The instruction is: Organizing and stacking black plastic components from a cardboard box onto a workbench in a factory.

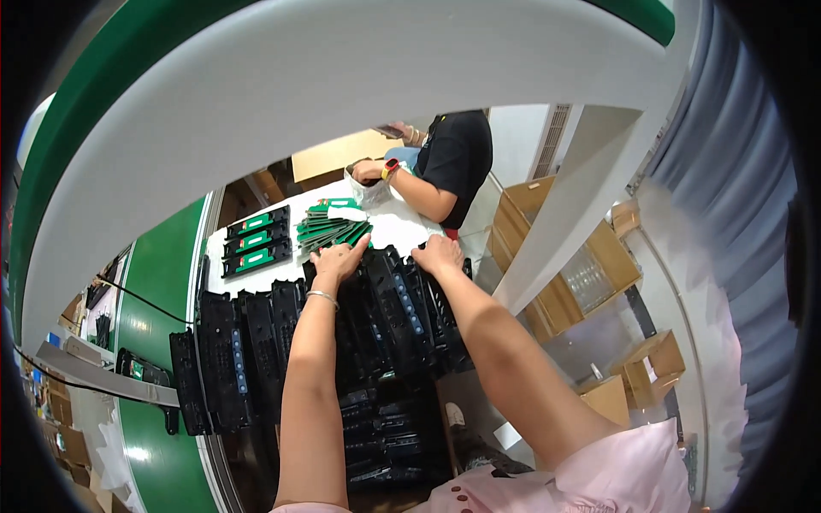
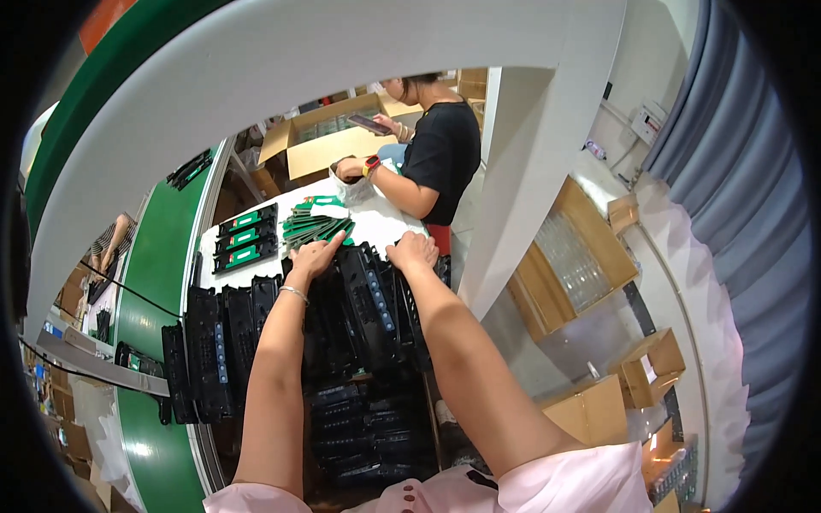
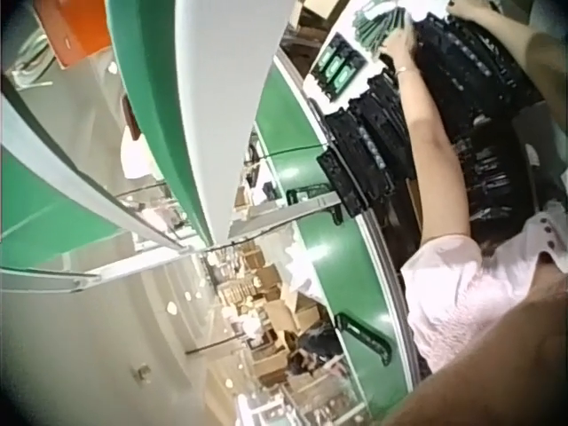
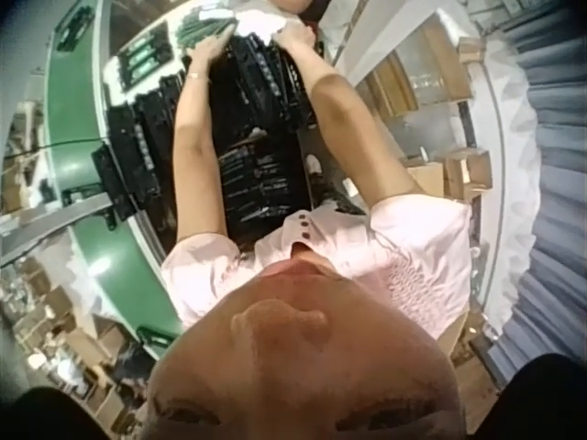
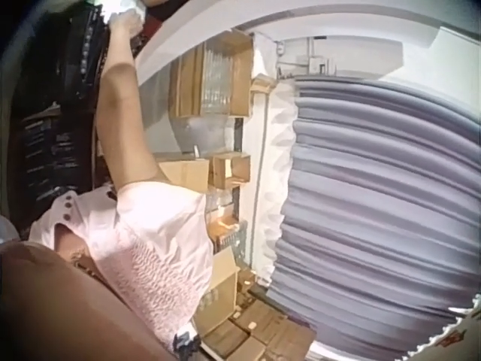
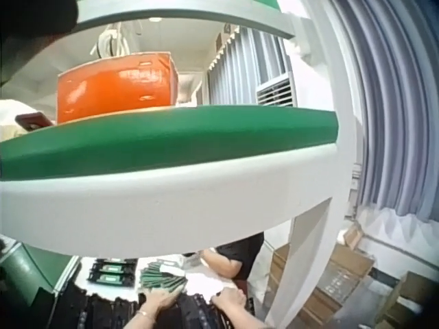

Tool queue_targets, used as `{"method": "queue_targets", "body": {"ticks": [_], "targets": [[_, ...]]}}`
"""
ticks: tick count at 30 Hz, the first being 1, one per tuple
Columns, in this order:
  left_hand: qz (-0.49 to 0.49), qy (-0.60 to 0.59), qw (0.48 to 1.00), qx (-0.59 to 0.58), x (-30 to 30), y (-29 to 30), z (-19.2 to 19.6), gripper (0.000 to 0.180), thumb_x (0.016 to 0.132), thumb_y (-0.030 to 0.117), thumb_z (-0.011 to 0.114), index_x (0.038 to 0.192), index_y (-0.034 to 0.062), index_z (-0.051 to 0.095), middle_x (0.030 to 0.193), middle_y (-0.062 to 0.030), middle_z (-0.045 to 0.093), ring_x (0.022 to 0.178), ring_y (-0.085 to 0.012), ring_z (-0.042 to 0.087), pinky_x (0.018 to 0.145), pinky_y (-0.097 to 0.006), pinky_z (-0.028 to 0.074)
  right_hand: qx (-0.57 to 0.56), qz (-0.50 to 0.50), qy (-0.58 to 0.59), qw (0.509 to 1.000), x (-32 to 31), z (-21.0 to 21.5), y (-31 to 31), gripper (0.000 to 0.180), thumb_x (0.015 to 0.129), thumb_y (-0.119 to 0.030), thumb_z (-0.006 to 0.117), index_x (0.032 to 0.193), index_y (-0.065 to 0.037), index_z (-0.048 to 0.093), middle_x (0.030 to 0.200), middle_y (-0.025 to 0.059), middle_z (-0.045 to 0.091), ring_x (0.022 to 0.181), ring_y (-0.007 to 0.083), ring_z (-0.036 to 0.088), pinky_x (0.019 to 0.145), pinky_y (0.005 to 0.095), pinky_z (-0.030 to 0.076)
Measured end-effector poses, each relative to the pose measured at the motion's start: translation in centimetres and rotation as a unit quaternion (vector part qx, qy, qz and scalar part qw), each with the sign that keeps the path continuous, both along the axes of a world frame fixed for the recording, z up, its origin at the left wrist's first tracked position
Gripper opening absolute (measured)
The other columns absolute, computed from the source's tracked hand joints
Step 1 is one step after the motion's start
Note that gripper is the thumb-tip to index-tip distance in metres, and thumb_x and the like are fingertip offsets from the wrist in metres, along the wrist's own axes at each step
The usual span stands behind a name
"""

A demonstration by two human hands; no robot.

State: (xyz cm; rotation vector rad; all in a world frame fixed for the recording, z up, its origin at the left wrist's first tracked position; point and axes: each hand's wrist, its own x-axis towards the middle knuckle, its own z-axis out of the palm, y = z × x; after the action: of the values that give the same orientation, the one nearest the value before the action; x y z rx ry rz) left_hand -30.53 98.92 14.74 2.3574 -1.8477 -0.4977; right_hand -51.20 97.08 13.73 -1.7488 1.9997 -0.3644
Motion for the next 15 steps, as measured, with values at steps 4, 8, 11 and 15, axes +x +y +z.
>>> {"method": "queue_targets", "body": {"ticks": [4, 8, 11, 15], "targets": [[-0.004, -0.016, 0.993, -0.114, -0.8, 0.5, -1.7, 0.068, 0.089, 0.060, 0.025, 0.108, 0.0064, 0.063, 0.117, -0.0219, 0.055, 0.116, -0.0412, 0.045, 0.104, -0.056, 0.019, 0.015, 0.006, 0.017, 1.000, 0.0, -0.2, -1.0, 0.048, 0.070, -0.042, 0.064, 0.104, -0.007, 0.065, 0.114, 0.0127, 0.059, 0.112, 0.0297, 0.050, 0.092, 0.0400, 0.041], [-0.024, 0.019, 0.950, -0.310, 1.8, 1.4, -3.1, 0.049, 0.089, 0.047, 0.044, 0.112, 0.0059, 0.057, 0.109, -0.0200, 0.058, 0.103, -0.0374, 0.053, 0.096, -0.047, 0.035, -0.007, 0.023, 0.035, 0.999, 1.2, 1.2, -0.7, 0.058, 0.068, -0.049, 0.061, 0.106, -0.006, 0.064, 0.119, 0.0160, 0.057, 0.115, 0.0337, 0.049, 0.094, 0.0458, 0.040], [-0.035, 0.145, 0.916, -0.373, -1.3, 4.3, 1.2, 0.041, 0.087, 0.038, 0.053, 0.108, 0.0038, 0.059, 0.107, -0.0191, 0.058, 0.102, -0.0348, 0.053, 0.090, -0.041, 0.040, 0.045, -0.031, 0.030, 0.998, -0.9, 1.5, -1.3, 0.066, 0.068, -0.055, 0.060, 0.113, -0.007, 0.060, 0.122, 0.0154, 0.055, 0.116, 0.0336, 0.049, 0.095, 0.0442, 0.039], [-0.127, 0.221, 0.911, -0.324, -4.0, 10.8, 4.1, 0.034, 0.082, 0.028, 0.061, 0.104, 0.0023, 0.060, 0.108, -0.0163, 0.057, 0.103, -0.0330, 0.052, 0.090, -0.038, 0.041, 0.071, -0.051, 0.000, 0.996, -0.6, 0.2, -1.4, 0.065, 0.067, -0.051, 0.063, 0.117, -0.011, 0.059, 0.125, 0.0123, 0.053, 0.121, 0.0306, 0.044, 0.099, 0.0447, 0.034]]}}
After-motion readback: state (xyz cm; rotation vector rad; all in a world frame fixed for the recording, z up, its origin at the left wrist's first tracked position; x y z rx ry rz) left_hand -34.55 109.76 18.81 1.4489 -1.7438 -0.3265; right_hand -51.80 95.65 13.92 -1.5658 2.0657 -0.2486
